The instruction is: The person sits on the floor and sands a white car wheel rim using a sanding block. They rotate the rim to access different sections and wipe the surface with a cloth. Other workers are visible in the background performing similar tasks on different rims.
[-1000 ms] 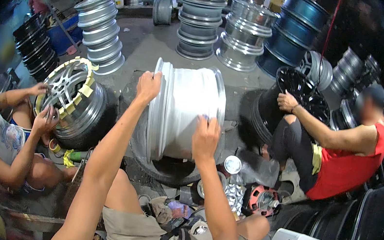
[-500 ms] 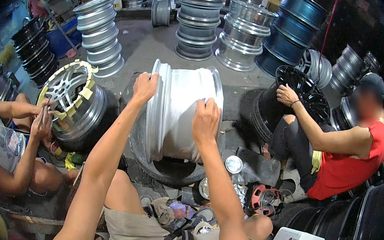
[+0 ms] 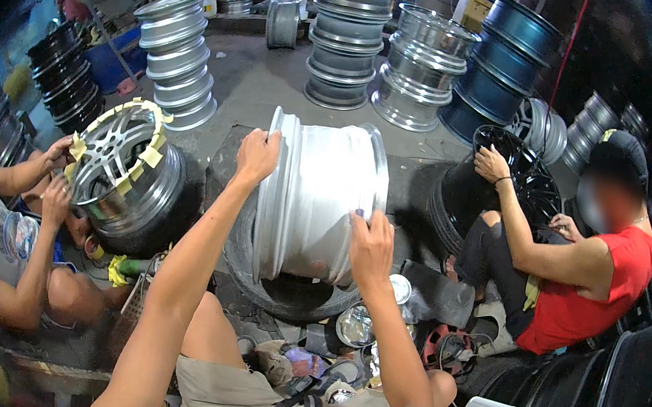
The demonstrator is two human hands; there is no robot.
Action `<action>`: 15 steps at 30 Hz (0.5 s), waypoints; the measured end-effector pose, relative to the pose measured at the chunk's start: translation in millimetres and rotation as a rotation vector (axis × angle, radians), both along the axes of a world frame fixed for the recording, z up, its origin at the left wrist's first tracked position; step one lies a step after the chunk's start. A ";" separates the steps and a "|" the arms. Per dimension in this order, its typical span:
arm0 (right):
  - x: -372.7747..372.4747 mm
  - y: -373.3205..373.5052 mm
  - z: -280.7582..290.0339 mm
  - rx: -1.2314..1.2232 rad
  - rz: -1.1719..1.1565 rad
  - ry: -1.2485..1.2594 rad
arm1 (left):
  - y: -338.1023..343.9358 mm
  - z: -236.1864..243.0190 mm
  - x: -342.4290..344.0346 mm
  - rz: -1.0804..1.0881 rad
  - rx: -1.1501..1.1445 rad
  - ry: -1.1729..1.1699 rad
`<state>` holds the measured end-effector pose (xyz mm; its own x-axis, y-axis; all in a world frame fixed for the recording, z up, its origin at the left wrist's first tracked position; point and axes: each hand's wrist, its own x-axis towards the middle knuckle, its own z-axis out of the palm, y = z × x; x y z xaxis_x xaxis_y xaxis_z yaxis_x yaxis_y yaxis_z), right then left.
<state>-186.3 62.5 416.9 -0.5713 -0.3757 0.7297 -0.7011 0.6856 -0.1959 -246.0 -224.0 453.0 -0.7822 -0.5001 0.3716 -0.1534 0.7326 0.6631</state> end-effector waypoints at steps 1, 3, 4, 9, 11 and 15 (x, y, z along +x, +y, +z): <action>-5.7 1.6 0.5 0.001 0.009 0.032 | 2.0 -2.2 -0.2 0.006 -0.003 0.013; -9.1 -3.1 11.2 0.018 -0.005 0.008 | -2.9 -5.8 -0.4 -0.002 0.015 -0.004; -21.7 -10.4 16.7 0.027 -0.007 0.014 | -4.9 -4.3 -2.2 -0.002 0.020 -0.003; -21.5 -24.9 -6.0 -0.006 -0.075 0.039 | -3.9 -2.7 1.2 -0.023 0.002 -0.002; 1.4 -20.9 -23.8 -0.047 -0.077 0.030 | -4.7 -4.0 3.3 -0.012 0.016 0.016; -4.4 -35.1 -15.5 -0.069 -0.099 -0.012 | -3.1 -6.5 3.3 0.006 0.042 0.040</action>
